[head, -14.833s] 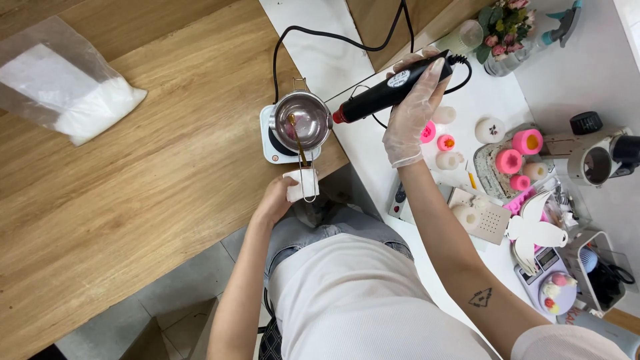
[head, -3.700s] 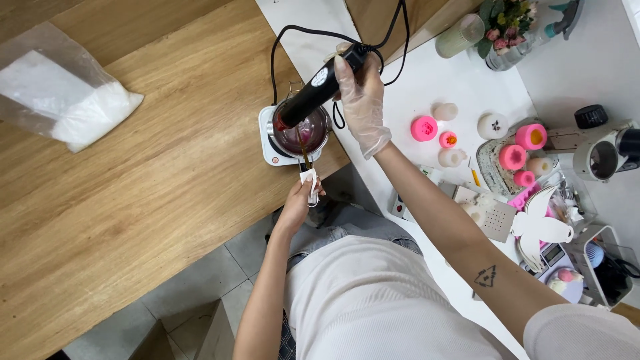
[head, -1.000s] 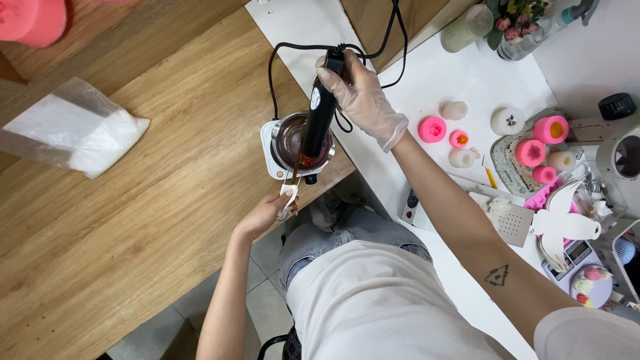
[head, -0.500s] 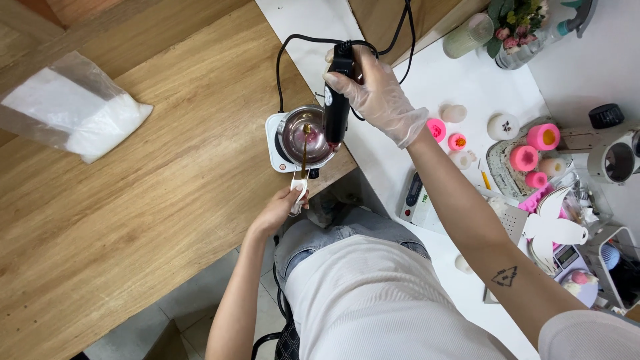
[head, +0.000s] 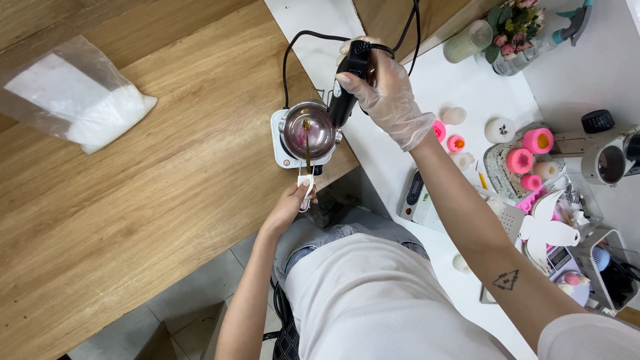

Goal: Handling candle molds and melting wax using a heat gun and electric heater on a workbench.

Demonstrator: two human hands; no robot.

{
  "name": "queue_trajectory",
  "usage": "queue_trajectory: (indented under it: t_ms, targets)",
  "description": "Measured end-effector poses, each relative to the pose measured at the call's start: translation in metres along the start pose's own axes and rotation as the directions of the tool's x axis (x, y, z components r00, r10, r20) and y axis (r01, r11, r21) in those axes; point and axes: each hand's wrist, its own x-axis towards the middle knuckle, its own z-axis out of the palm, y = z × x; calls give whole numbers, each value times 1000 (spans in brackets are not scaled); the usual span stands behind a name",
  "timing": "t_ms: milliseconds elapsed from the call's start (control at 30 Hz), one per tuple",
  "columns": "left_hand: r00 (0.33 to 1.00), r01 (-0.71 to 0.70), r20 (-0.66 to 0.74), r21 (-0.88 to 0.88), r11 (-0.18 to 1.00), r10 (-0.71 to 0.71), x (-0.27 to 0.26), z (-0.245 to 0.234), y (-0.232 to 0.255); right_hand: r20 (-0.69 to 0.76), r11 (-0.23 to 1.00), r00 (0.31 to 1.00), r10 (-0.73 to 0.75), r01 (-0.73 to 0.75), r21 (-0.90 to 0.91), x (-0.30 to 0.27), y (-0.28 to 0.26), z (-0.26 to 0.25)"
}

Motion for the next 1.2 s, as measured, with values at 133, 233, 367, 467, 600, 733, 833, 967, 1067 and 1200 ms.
queue_trajectory:
  t_ms: [133, 233, 367, 467, 600, 733, 833, 967, 1067, 1200]
  targets:
    - [1000, -14, -11, 7, 1000, 14, 0, 2, -1, 3, 999, 999, 44, -44, 26, -2, 1, 1]
    - [999, -39, 7, 12, 999, 39, 4, 2, -6, 3, 989, 999, 34, -34, 143, -3, 0, 2]
    - [998, -60, 0, 62, 996, 60, -8, 11, 11, 20, 994, 995, 100, -100, 32, -6, 7, 5]
    - [999, -12, -28, 166, 986, 17, -15, 15, 21, 26, 989, 993, 119, -121, 81, -7, 5, 7]
    - [999, -49, -11, 150, 988, 51, -15, 15, 20, 12, 985, 989, 145, -145, 98, -9, 6, 8]
    - [998, -55, -12, 136, 989, 57, -13, 14, 19, -14, 982, 989, 144, -142, 125, -9, 6, 9]
    - [999, -35, -27, 154, 987, 40, -14, 14, 21, -19, 983, 991, 133, -129, 127, -9, 9, 9]
    - [999, -48, -13, 130, 990, 51, -12, 12, 16, -48, 986, 991, 126, -119, 117, -9, 12, 11]
    - [999, -32, -14, 104, 994, 33, -9, 10, 14, -78, 987, 987, 140, -133, 88, -8, 10, 10]
    - [1000, -11, -23, 92, 996, 13, -8, 10, 13, -209, 968, 949, 237, -212, 135, -10, 32, 9]
